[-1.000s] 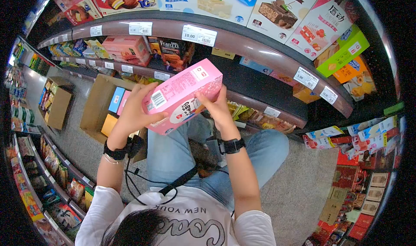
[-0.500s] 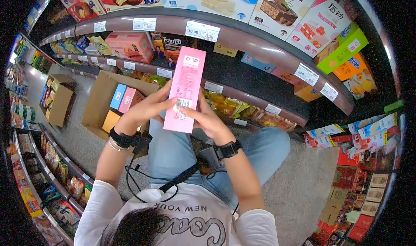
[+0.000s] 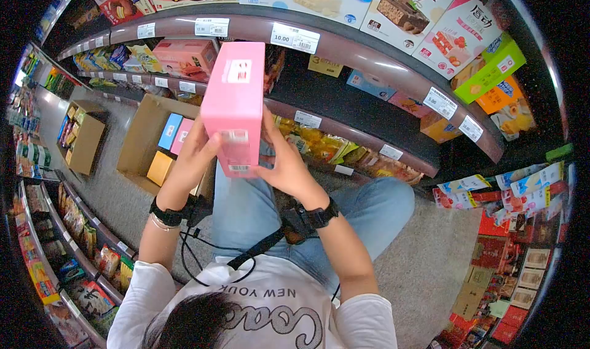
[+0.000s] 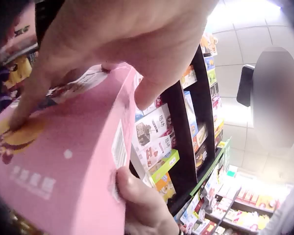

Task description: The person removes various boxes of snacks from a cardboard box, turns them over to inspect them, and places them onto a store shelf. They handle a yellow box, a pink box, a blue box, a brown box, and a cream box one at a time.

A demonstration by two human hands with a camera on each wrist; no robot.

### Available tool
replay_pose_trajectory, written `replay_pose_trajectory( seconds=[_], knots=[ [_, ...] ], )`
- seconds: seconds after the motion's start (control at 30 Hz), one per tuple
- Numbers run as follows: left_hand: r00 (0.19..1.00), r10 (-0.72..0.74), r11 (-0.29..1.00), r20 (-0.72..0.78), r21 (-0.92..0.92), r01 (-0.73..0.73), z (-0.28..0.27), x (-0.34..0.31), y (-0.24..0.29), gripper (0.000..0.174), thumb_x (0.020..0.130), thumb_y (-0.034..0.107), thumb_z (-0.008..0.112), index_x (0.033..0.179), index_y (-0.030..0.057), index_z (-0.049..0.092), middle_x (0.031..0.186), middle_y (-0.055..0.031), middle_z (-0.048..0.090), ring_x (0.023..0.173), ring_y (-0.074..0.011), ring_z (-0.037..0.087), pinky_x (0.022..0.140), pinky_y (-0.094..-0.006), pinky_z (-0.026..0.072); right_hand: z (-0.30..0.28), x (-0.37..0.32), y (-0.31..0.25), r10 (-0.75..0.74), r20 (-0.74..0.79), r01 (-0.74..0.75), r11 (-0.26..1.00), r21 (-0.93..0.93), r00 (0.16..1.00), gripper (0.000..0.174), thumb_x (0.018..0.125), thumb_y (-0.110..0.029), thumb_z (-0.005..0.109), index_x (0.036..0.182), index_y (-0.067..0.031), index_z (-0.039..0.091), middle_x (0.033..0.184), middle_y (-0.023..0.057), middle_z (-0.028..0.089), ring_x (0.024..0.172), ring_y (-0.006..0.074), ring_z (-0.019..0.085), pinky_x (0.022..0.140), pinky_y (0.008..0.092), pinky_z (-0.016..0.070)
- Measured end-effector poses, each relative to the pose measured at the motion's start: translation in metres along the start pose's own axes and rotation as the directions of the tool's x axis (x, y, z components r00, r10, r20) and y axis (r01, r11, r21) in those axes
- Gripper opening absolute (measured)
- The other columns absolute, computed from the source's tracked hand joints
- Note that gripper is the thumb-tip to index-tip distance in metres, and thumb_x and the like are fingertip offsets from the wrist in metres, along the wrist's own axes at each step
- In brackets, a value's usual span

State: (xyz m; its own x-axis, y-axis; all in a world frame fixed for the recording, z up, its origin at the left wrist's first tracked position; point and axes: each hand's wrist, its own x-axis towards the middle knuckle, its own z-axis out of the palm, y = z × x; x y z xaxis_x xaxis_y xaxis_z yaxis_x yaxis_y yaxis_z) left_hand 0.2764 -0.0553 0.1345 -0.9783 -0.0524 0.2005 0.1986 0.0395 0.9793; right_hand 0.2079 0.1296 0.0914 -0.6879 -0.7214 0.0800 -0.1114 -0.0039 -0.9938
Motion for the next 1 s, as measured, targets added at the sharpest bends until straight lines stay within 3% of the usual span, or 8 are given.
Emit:
replay_pose_trajectory(
  seconds=[0.13, 0.3, 0.4, 0.53, 0.63, 0.67, 0.87, 1.0],
  knots=[
    [0.994, 0.106, 0.982, 0.01, 0.159, -0.107, -0.007, -0.004, -0.024, 0.087, 0.089, 0.034, 0.065, 0.151, 0.0079, 0.01, 0.152, -0.0134, 0.026, 0.139, -0.0263, 0.026, 0.109, -0.0389, 0.0281, 0.007, 0.003, 0.022, 0.035, -0.039, -0.032, 0.996, 0.083, 0.999, 0.102, 0.075, 0.006, 0.07, 0.152, -0.0171, 0.007, 0.151, 0.011, 0.028, 0.135, 0.0274, 0.036, 0.095, 0.0387, 0.0492],
    [0.999, 0.016, 1.0, -0.028, -0.004, -0.016, -0.006, -0.005, -0.018, 0.089, 0.088, 0.039, 0.065, 0.151, 0.0071, 0.011, 0.151, -0.0143, 0.026, 0.139, -0.027, 0.027, 0.109, -0.0388, 0.0278, 0.009, 0.006, 0.023, 0.006, -0.034, 0.0, 0.987, 0.164, 0.999, 0.099, 0.076, 0.004, 0.071, 0.152, -0.0167, 0.011, 0.15, 0.0091, 0.03, 0.135, 0.0272, 0.037, 0.093, 0.0391, 0.0497],
    [0.998, 0.001, 0.999, -0.061, -0.04, -0.003, -0.007, -0.005, -0.018, 0.091, 0.086, 0.034, 0.068, 0.151, 0.0062, 0.011, 0.15, -0.0141, 0.028, 0.137, -0.0268, 0.03, 0.108, -0.0382, 0.0302, 0.007, 0.007, 0.024, 0.03, -0.028, -0.028, 0.996, 0.08, 0.999, 0.098, 0.075, 0.0, 0.073, 0.152, -0.0146, 0.013, 0.15, 0.0109, 0.032, 0.135, 0.0248, 0.036, 0.097, 0.0391, 0.0467],
    [0.992, 0.004, 0.996, -0.124, -0.083, -0.014, 0.001, -0.013, -0.015, 0.1, 0.075, 0.024, 0.08, 0.148, 0.0028, 0.016, 0.143, -0.0143, 0.037, 0.132, -0.025, 0.037, 0.105, -0.0368, 0.0346, 0.015, 0.006, 0.027, -0.135, -0.047, 0.124, 0.975, -0.182, 0.99, 0.095, 0.076, -0.006, 0.072, 0.151, -0.015, 0.015, 0.149, 0.0172, 0.033, 0.133, 0.0299, 0.04, 0.102, 0.0378, 0.0416],
    [0.978, 0.037, 0.982, -0.206, 0.191, 0.003, 0.002, -0.022, -0.034, 0.105, 0.063, 0.02, 0.088, 0.143, -0.0002, 0.022, 0.134, -0.0128, 0.042, 0.125, -0.0222, 0.042, 0.102, -0.0361, 0.0372, 0.032, 0.0, 0.016, -0.176, -0.1, 0.141, 0.949, -0.283, 0.979, 0.091, 0.076, -0.007, 0.069, 0.151, -0.0141, 0.017, 0.147, 0.0212, 0.034, 0.129, 0.0357, 0.043, 0.102, 0.0378, 0.0412],
    [0.95, 0.135, 0.935, -0.282, 0.353, -0.028, 0.004, -0.022, -0.037, 0.104, 0.057, 0.022, 0.091, 0.136, -0.0012, 0.026, 0.128, -0.0129, 0.042, 0.119, -0.0212, 0.045, 0.1, -0.036, 0.0396, 0.036, -0.001, 0.014, -0.185, -0.114, 0.142, 0.941, -0.308, 0.976, 0.09, 0.076, -0.007, 0.069, 0.15, -0.0137, 0.018, 0.146, 0.0219, 0.034, 0.127, 0.0375, 0.044, 0.101, 0.0385, 0.0422],
    [0.812, 0.262, 0.938, -0.522, 0.334, -0.088, 0.029, -0.026, -0.038, 0.095, 0.06, 0.018, 0.089, 0.13, 0.0006, 0.028, 0.125, -0.0151, 0.042, 0.116, -0.0221, 0.047, 0.097, -0.0364, 0.0415, 0.041, 0.001, 0.01, -0.201, -0.108, 0.156, 0.931, -0.329, 0.974, 0.086, 0.077, -0.005, 0.068, 0.149, -0.0119, 0.022, 0.147, 0.0226, 0.032, 0.13, 0.0391, 0.039, 0.101, 0.0415, 0.0406],
    [0.847, 0.142, 0.99, -0.512, 0.061, -0.129, 0.023, -0.021, -0.034, 0.086, 0.063, 0.009, 0.084, 0.129, -0.0006, 0.031, 0.12, -0.0133, 0.048, 0.11, -0.0219, 0.053, 0.092, -0.0333, 0.0453, 0.032, -0.003, 0.004, -0.301, -0.094, 0.243, 0.889, -0.389, 0.949, 0.083, 0.08, -0.012, 0.069, 0.149, -0.0102, 0.022, 0.15, 0.0251, 0.024, 0.134, 0.0408, 0.033, 0.106, 0.0408, 0.0346]
  ],
)
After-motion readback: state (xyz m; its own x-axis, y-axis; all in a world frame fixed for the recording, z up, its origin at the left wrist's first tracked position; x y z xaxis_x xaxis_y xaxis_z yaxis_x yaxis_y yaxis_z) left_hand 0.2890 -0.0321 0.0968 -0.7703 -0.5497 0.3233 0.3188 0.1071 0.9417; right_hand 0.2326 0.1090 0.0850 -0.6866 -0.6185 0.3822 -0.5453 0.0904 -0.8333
